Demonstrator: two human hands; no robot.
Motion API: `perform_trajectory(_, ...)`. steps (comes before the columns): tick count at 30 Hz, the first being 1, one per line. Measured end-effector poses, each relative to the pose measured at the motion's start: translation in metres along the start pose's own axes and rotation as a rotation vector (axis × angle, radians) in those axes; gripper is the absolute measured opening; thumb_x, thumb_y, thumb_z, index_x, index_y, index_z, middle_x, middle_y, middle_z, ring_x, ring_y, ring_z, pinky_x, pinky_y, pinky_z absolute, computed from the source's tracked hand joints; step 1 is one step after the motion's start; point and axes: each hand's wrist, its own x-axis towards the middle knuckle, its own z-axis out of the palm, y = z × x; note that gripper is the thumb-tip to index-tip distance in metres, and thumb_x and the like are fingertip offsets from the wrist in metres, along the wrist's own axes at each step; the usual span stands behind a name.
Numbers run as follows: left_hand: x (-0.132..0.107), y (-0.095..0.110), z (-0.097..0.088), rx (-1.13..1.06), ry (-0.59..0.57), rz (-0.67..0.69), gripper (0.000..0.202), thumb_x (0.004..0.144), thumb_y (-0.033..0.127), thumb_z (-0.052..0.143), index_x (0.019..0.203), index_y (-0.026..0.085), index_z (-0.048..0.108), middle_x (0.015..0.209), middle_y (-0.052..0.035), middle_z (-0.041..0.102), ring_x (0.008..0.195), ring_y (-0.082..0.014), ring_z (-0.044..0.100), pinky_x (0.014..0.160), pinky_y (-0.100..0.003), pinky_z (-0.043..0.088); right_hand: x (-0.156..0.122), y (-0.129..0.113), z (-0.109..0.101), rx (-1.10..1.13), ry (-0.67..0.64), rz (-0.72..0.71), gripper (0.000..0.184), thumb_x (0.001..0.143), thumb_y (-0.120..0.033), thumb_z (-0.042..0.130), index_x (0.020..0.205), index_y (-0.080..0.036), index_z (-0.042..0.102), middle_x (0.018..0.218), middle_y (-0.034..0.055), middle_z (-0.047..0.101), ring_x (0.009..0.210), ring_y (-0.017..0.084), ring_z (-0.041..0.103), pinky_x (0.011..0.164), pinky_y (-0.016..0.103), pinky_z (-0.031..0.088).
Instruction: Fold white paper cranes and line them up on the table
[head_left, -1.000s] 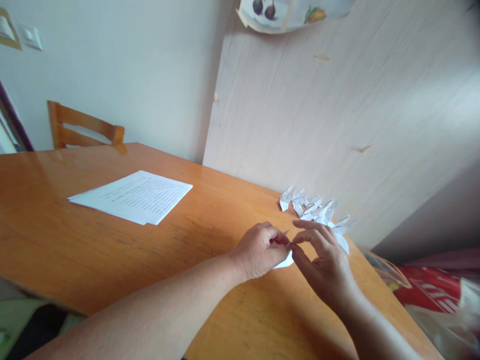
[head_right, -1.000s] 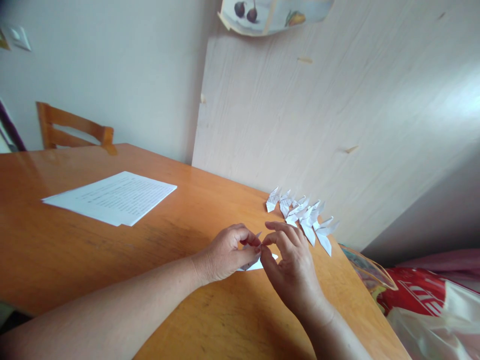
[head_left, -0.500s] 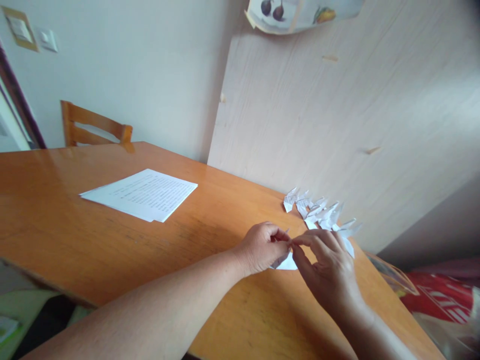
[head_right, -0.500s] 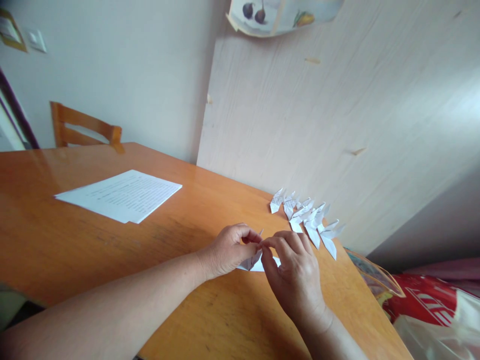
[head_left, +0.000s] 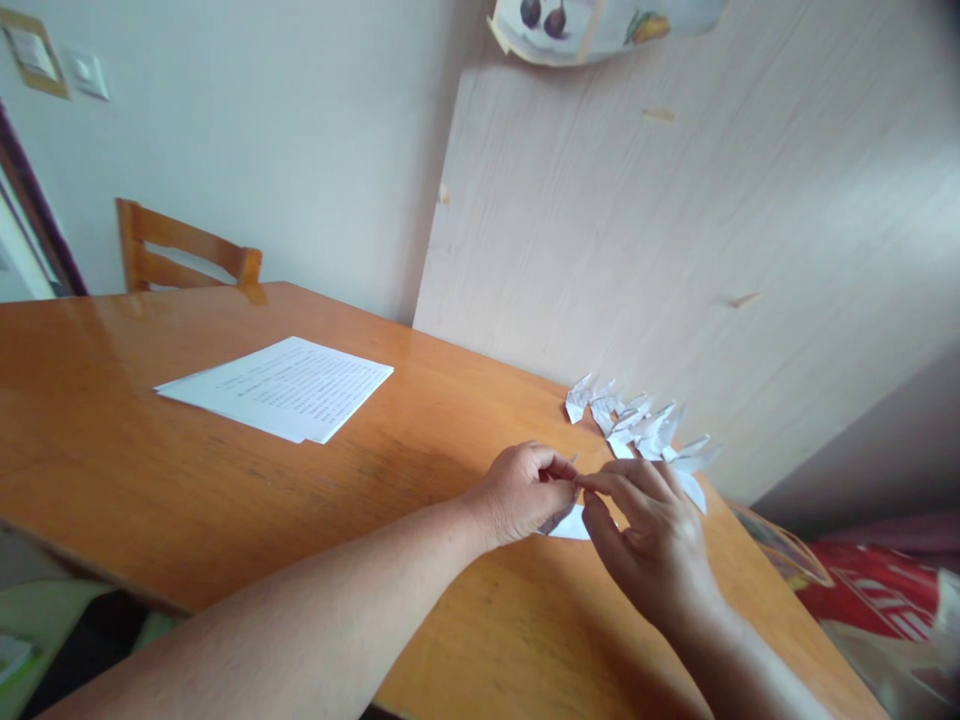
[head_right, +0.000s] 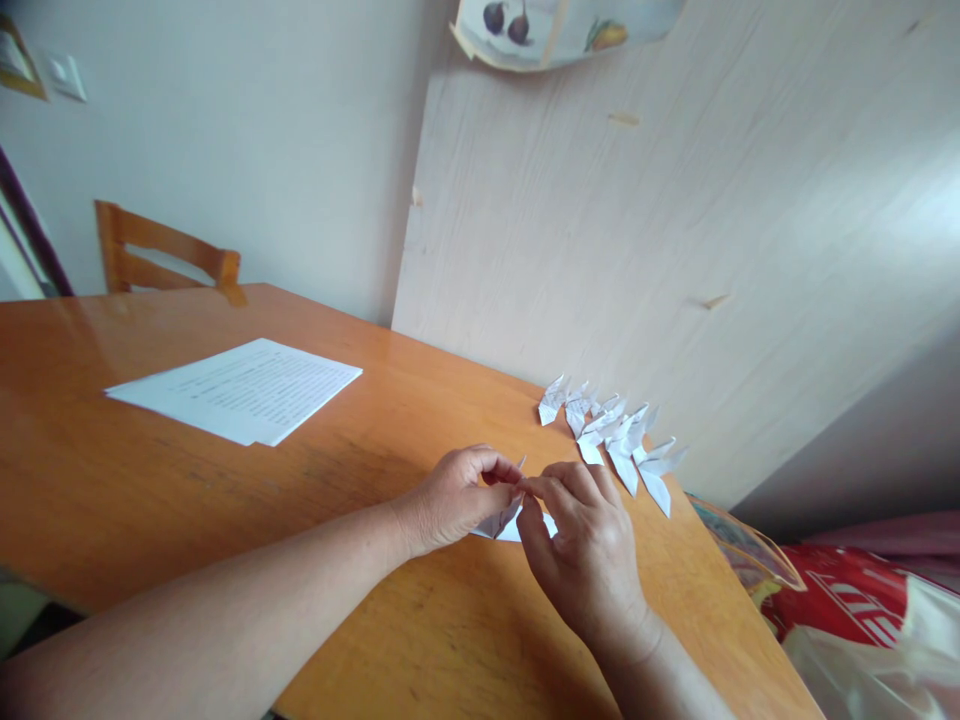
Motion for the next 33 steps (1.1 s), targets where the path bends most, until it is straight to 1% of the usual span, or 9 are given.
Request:
perform_trajectory(2,0.0,0.0007,-0.0007,-0.005,-0.011,-0.008,0.018,0.078,0.031,0.069,0.085,0.015,0.074,0.086,-0.0053,0.069,0.078,-0.017,0.064,0.07,-0.028,0.05,0.0001,0.0,-0.0015,0.026,0.004,0.02,0.016,0.086,-0.016,0.059,0.096,-0.025,0.068,0.093,0.0064,0.064,0.087,0.025,0.057,0.078,0.041,0.046)
perform_trajectory(6,-0.0004,0.0034,-0.0013,0.002,-0.018,-0.042,0.02,0.078,0.033,0.068,0.085,0.015,0.074,0.085,-0.0049,0.069,0.077,-0.017,0.063,0.07,-0.028,0.049,0.0003,0.0031,-0.0032,0.062,0.074,0.106,0.014,0.087,-0.016,0.058,0.091,-0.025,0.068,0.092,0.0061,0.063,0.089,0.025,0.058,0.08,0.041,0.046)
perform_trajectory(11,-0.0005,0.0032,-0.0007,0.035,-0.008,-0.021,0.022,0.081,0.036,0.066,0.083,0.016,0.073,0.084,-0.0041,0.067,0.076,-0.0164,0.062,0.069,-0.027,0.048,0.0016,0.0082,-0.0021,0.091,0.101,0.183,0.013,0.087,-0.017,0.057,0.087,-0.024,0.069,0.091,0.0053,0.063,0.09,0.024,0.059,0.081,0.041,0.045)
perform_trajectory(15,0.001,0.0009,-0.0021,0.062,-0.049,0.003,0.023,0.084,0.037,0.062,0.081,0.016,0.072,0.08,-0.0032,0.066,0.073,-0.0155,0.06,0.067,-0.027,0.047,0.0022,0.0098,0.0,0.116,0.076,0.17,0.012,0.087,-0.019,0.059,0.09,-0.024,0.069,0.092,0.0048,0.063,0.091,0.024,0.059,0.082,0.04,0.045)
perform_trajectory(23,0.0006,0.001,-0.0031,0.113,-0.055,0.071,0.017,0.084,0.029,0.061,0.081,0.017,0.073,0.083,-0.0018,0.066,0.083,-0.0168,0.061,0.072,-0.026,0.045,0.0017,0.0088,0.0005,0.11,0.018,0.121,0.01,0.086,-0.019,0.06,0.089,-0.025,0.068,0.091,0.0041,0.063,0.09,0.023,0.058,0.081,0.04,0.045)
perform_trajectory(28,-0.0006,0.003,-0.0029,0.113,-0.047,0.063,0.018,0.084,0.03,0.061,0.081,0.017,0.073,0.083,-0.0024,0.067,0.083,-0.0174,0.062,0.073,-0.027,0.046,0.0012,0.0092,0.0019,0.101,0.017,0.123,0.01,0.086,-0.019,0.06,0.088,-0.025,0.067,0.09,0.0036,0.063,0.089,0.023,0.058,0.081,0.041,0.044)
perform_trajectory(33,-0.002,0.0052,-0.0026,0.104,-0.041,0.027,0.02,0.084,0.032,0.06,0.078,0.017,0.073,0.078,-0.0018,0.066,0.076,-0.016,0.061,0.069,-0.026,0.046,0.001,0.0096,0.002,0.103,0.003,0.129,0.009,0.087,-0.019,0.06,0.088,-0.025,0.067,0.09,0.0031,0.063,0.089,0.023,0.058,0.081,0.04,0.044)
